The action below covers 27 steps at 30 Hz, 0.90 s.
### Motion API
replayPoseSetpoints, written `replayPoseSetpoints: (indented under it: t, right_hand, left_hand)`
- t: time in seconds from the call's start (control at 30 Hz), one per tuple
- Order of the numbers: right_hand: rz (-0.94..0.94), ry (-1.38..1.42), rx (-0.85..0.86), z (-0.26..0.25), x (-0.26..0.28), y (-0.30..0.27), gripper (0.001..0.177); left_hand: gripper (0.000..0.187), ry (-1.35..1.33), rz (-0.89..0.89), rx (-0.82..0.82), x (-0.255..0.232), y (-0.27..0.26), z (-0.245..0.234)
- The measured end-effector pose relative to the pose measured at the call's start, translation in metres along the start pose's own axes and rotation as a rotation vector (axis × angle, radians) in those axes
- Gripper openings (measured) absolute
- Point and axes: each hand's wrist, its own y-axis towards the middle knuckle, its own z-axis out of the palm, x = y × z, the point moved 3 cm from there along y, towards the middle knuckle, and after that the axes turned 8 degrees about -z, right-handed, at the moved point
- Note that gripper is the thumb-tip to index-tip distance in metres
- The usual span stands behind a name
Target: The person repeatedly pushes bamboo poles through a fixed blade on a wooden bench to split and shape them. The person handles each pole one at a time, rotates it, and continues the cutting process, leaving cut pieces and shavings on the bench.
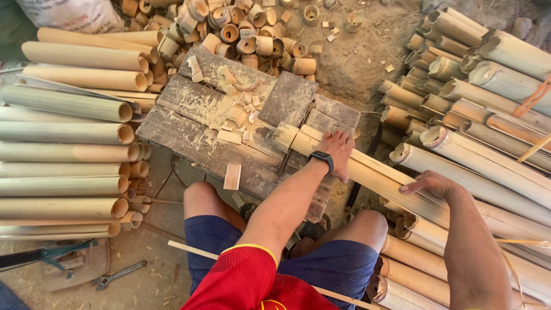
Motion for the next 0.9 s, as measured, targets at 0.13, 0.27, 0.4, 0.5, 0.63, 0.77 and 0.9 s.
replayPoseSetpoints:
  t: [0.13, 0.27, 0.4, 0.5, 0.63, 0.77, 0.9]
  right_hand:
    - [-0.012, -0.075, 0.089, 0.018, 0.015, -0.033, 0.076]
    - [-0.034, -0.099, 0.038, 0.047, 0.035, -0.093, 0.069]
    - [-0.059, -0.075, -0.058, 0.08, 0.045, -0.152, 0.061]
    - [-0.053, -0.012, -0.085, 0.101, 0.05, -0.182, 0.056]
    - [-0.085, -0.052, -0.123, 0.115, 0.069, -0.199, 0.06]
    - [-0.106, 0.029, -0.12, 0.122, 0.092, -0.215, 0.061]
    - [0.01, -0.207, -0.088, 0.123, 0.12, -0.22, 0.066]
  left_hand:
    - [0.09, 0.077, -0.002, -0.106, -0.006, -0.012, 0.027]
    - [0.118, -0.029, 0.064, -0.38, -0.019, -0.07, 0.049]
    - [0.115, -0.443, -0.024, -0.965, 0.042, -0.159, 0.055]
    - [0.118, -0.936, -0.41, -0.738, 0.124, -0.183, 0.069]
    - [0.099, -1.245, -0.238, -0.036, 0.176, -0.183, 0.078]
    - [0.088, -1.472, -0.213, 0.05, 0.181, -0.208, 0.078]
    - [0.071, -1.05, -0.264, -0.422, 0.173, -0.242, 0.061]
